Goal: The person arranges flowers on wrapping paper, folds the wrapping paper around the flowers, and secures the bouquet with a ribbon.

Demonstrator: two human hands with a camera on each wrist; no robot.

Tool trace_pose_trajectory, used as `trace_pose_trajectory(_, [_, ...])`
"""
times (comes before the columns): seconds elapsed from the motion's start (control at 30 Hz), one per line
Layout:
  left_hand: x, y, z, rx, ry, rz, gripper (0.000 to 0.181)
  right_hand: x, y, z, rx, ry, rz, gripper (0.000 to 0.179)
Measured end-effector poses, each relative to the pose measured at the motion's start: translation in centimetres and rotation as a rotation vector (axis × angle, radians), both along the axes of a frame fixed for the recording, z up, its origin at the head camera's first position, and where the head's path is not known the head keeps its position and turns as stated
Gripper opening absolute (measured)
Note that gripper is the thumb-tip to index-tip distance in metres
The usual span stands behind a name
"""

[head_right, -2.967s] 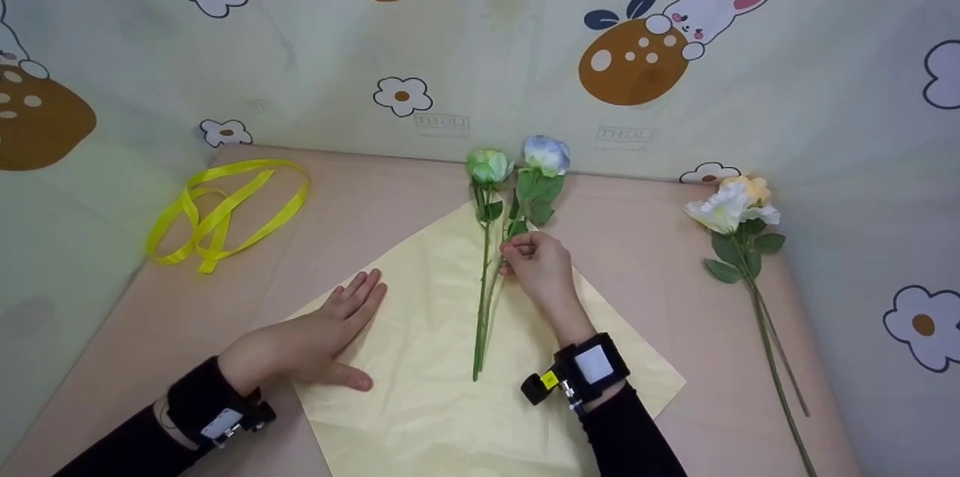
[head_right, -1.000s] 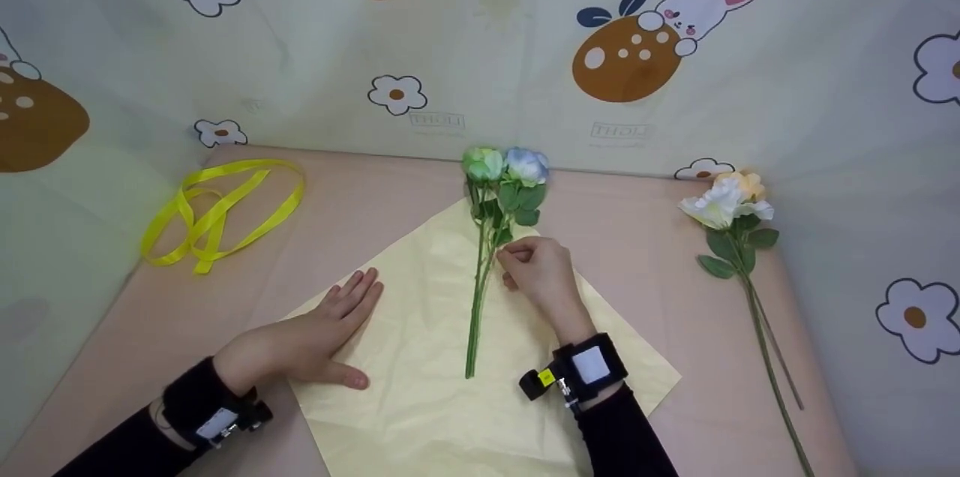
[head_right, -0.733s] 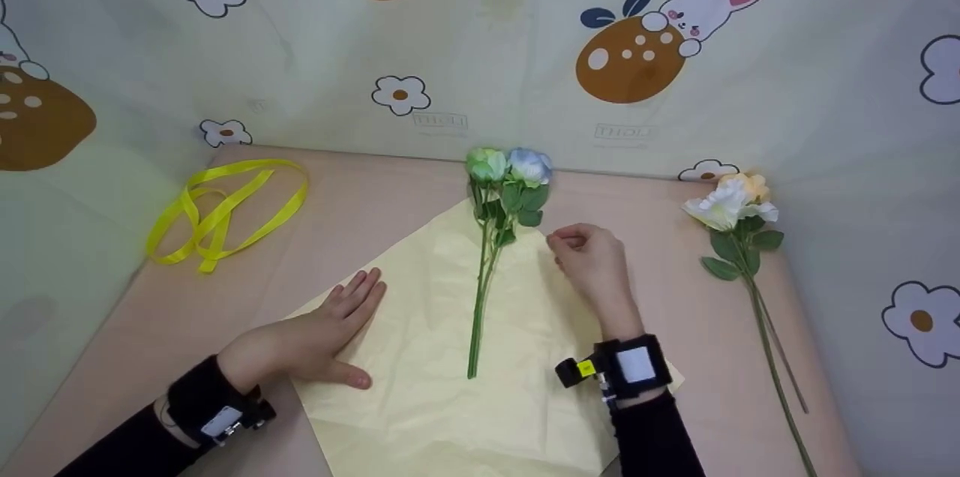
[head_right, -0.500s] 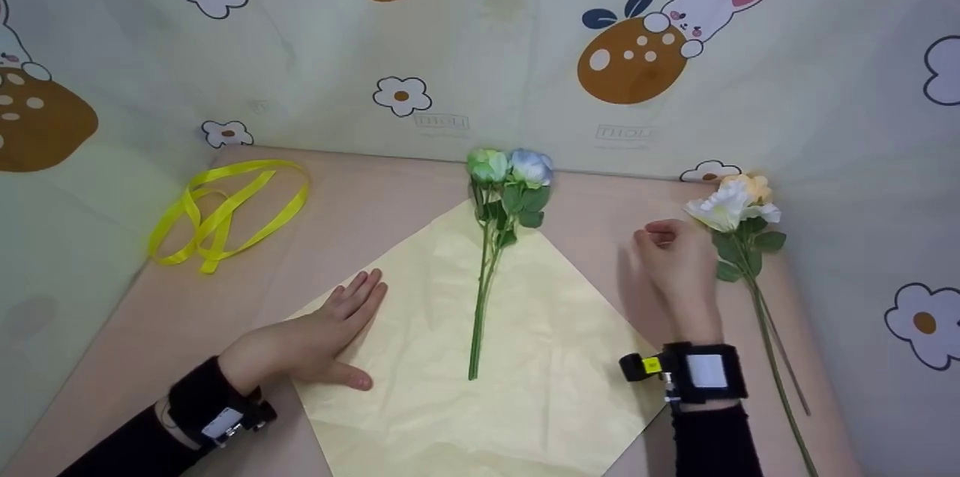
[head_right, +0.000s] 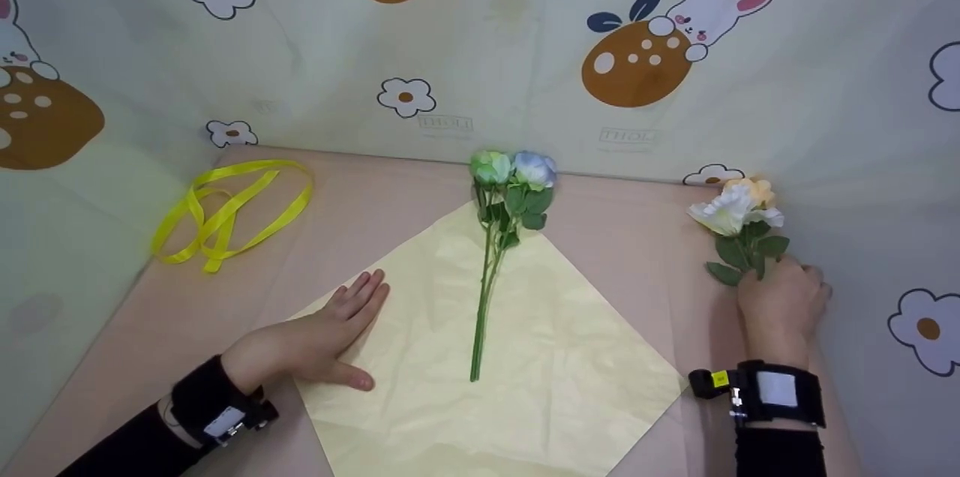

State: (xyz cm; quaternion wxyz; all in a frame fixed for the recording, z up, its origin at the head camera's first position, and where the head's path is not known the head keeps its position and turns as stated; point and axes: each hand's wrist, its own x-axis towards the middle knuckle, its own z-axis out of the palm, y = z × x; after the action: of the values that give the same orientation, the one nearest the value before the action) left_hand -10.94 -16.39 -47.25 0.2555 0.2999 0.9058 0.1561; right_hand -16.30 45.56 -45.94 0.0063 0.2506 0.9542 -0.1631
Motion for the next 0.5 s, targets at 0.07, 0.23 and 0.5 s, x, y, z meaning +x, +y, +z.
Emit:
trace_pose_trajectory(0.07, [0.0,0.0,0.0,-0.001,-0.001,-0.001,0.133,0.2,0.3,0.1,-0.011,-0.038,-0.006,0.054])
trace_pose_trajectory(0.23, [-0.1,-0.1,-0.1,0.018,-0.01,-0.009,0.133,0.5,0.7,0.1,-0.112,-0.03,0.031,0.047])
trace_pose_trajectory(0.5, [-0.1,-0.2,-0.3,0.033,-0.02,-0.004,0.134,-0.4,-1.3,-0.4,-0.235,0.041,0.153,0.045])
